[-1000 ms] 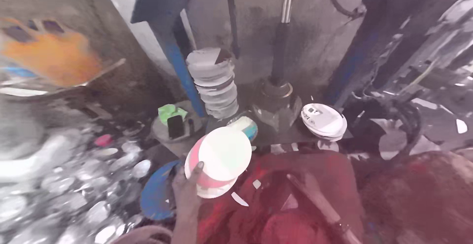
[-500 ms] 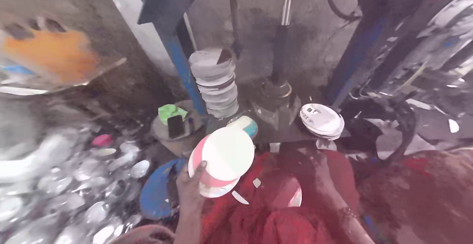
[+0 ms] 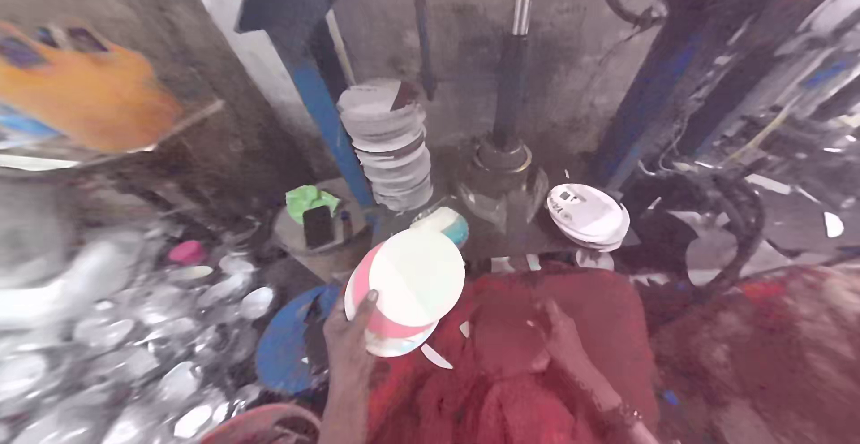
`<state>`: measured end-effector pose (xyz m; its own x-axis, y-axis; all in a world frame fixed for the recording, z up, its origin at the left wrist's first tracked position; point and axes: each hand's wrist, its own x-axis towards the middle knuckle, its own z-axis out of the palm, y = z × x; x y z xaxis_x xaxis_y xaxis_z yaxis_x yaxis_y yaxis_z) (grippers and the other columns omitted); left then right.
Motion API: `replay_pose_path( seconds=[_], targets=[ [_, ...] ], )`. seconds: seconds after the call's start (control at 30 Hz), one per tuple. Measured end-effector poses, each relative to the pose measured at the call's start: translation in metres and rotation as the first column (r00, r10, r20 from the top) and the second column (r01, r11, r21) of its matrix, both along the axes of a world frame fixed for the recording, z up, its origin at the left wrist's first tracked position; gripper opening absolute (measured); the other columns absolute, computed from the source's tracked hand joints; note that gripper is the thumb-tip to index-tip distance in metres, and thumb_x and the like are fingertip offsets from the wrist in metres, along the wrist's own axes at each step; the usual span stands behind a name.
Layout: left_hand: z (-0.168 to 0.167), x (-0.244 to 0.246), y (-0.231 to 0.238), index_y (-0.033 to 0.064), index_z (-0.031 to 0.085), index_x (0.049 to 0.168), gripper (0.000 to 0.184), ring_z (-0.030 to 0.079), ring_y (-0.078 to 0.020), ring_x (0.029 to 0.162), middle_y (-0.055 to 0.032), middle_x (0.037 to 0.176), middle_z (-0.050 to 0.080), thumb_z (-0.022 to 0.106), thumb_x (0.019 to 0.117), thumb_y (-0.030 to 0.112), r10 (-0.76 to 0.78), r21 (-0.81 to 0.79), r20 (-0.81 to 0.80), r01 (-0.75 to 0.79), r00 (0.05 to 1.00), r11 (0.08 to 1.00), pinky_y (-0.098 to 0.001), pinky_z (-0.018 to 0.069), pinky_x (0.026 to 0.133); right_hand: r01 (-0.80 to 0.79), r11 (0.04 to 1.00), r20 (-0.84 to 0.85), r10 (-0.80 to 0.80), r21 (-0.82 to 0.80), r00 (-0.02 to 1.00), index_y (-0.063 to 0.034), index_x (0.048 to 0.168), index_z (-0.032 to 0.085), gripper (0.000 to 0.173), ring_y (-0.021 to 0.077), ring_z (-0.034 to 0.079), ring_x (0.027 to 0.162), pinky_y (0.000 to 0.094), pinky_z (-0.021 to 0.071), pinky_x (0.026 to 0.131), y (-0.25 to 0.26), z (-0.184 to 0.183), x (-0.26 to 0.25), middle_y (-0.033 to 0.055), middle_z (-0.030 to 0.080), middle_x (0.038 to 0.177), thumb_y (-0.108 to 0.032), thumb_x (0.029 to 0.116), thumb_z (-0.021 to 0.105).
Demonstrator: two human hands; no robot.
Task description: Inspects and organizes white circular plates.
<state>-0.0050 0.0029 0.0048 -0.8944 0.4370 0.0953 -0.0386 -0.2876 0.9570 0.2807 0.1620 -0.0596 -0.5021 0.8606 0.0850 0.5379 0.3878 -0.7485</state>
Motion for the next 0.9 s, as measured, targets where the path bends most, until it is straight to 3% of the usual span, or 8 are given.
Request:
replay_pose_path(
  seconds=[0.1,0.17,0.43,0.63,0.7,0.73,0.83,0.9],
  targets=[
    [0.001,-0.002,0.000,-0.0009,0.059,0.109,0.018,0.072,-0.0058,0.072,0.0020,0.084,0.072,0.058,0.0914,-0.004,0.009,0.002,0.000,-0.009,1.000,1.000,-0.0240,0.0628,0.067,0.037,0.999,-0.376,-0.044,-0.027,0.925,0.0142,0.125,0.053,0.046,0.0060,0.065,0.089,0.0259,0.0543,0.080,0.011,-0.007,0.014,0.0120,0.068,0.101,-0.014,0.0917,0.066],
    [-0.001,-0.002,0.000,-0.0008,0.059,0.108,0.018,0.071,-0.0057,0.071,0.0018,0.083,0.072,0.060,0.0902,-0.002,0.001,-0.025,-0.013,-0.001,1.000,1.000,-0.0242,0.0626,0.065,0.076,0.996,-0.498,-0.093,-0.055,0.862,0.0074,0.116,0.053,0.034,-0.0028,0.062,0.082,0.0190,0.0539,0.074,0.013,-0.004,0.017,0.0017,0.065,0.094,-0.011,0.0898,0.065],
    [-0.002,0.008,0.003,-0.0033,0.060,0.112,0.024,0.070,-0.0032,0.072,0.0008,0.085,0.070,0.065,0.0895,0.003,0.004,-0.153,0.001,-0.003,1.000,0.988,-0.0227,0.0612,0.066,0.068,0.972,-0.662,-0.204,-0.226,0.721,-0.0023,0.110,0.051,0.024,-0.0012,0.062,0.072,0.0186,0.0546,0.065,0.010,0.011,0.019,-0.0054,0.062,0.088,-0.002,0.0881,0.060],
    [-0.010,0.051,0.011,-0.0042,0.064,0.109,0.023,0.070,-0.0036,0.071,0.0004,0.083,0.073,0.066,0.0870,0.001,-0.299,-0.198,0.027,0.299,0.954,0.934,-0.0224,0.0608,0.067,-0.004,0.904,-0.808,-0.380,-0.427,0.451,-0.0105,0.108,0.057,0.016,0.0056,0.069,0.074,0.0252,0.0615,0.067,-0.006,0.032,0.005,-0.0039,0.070,0.087,-0.010,0.0920,0.057],
    [-0.022,0.079,0.017,-0.0053,0.064,0.113,0.029,0.070,-0.0022,0.076,-0.0005,0.089,0.073,0.069,0.0856,0.005,-0.414,-0.181,-0.003,0.406,0.910,0.896,-0.0222,0.0602,0.071,-0.043,0.930,-0.805,-0.292,-0.365,0.516,-0.0101,0.113,0.057,0.022,0.0051,0.068,0.081,0.0245,0.0601,0.071,-0.018,0.027,-0.001,-0.0045,0.069,0.095,-0.013,0.0916,0.062],
    [-0.030,0.093,0.020,-0.0065,0.060,0.122,0.041,0.069,-0.0025,0.088,-0.0040,0.103,0.073,0.070,0.0858,0.010,-0.466,-0.156,-0.046,0.454,0.884,0.877,-0.0226,0.0591,0.080,-0.078,0.940,-0.791,-0.232,-0.331,0.566,-0.0082,0.119,0.054,0.029,0.0055,0.068,0.086,0.0247,0.0597,0.074,-0.025,0.021,-0.003,-0.0027,0.069,0.102,-0.011,0.0912,0.063],
    [-0.040,0.113,0.021,-0.0084,0.026,0.155,0.079,0.050,-0.0155,0.136,-0.0233,0.156,0.039,0.064,0.0947,0.025,-0.647,-0.207,-0.158,0.616,0.746,0.760,-0.0301,0.0431,0.111,-0.180,0.957,-0.668,-0.020,-0.229,0.744,0.0062,0.146,0.037,0.062,0.0064,0.060,0.119,0.0249,0.0528,0.098,-0.042,0.013,-0.003,0.0114,0.058,0.139,-0.011,0.0912,0.059],
    [-0.039,0.106,0.018,-0.0128,0.037,0.149,0.066,0.048,-0.0209,0.140,-0.0261,0.153,0.043,0.059,0.0983,0.022,-0.734,-0.261,-0.197,0.687,0.650,0.678,-0.0341,0.0385,0.116,-0.255,0.957,-0.581,0.130,-0.139,0.804,0.0105,0.148,0.040,0.061,0.0068,0.057,0.127,0.0252,0.0484,0.106,-0.042,0.011,0.009,0.0163,0.055,0.146,-0.018,0.0965,0.057]
  ],
)
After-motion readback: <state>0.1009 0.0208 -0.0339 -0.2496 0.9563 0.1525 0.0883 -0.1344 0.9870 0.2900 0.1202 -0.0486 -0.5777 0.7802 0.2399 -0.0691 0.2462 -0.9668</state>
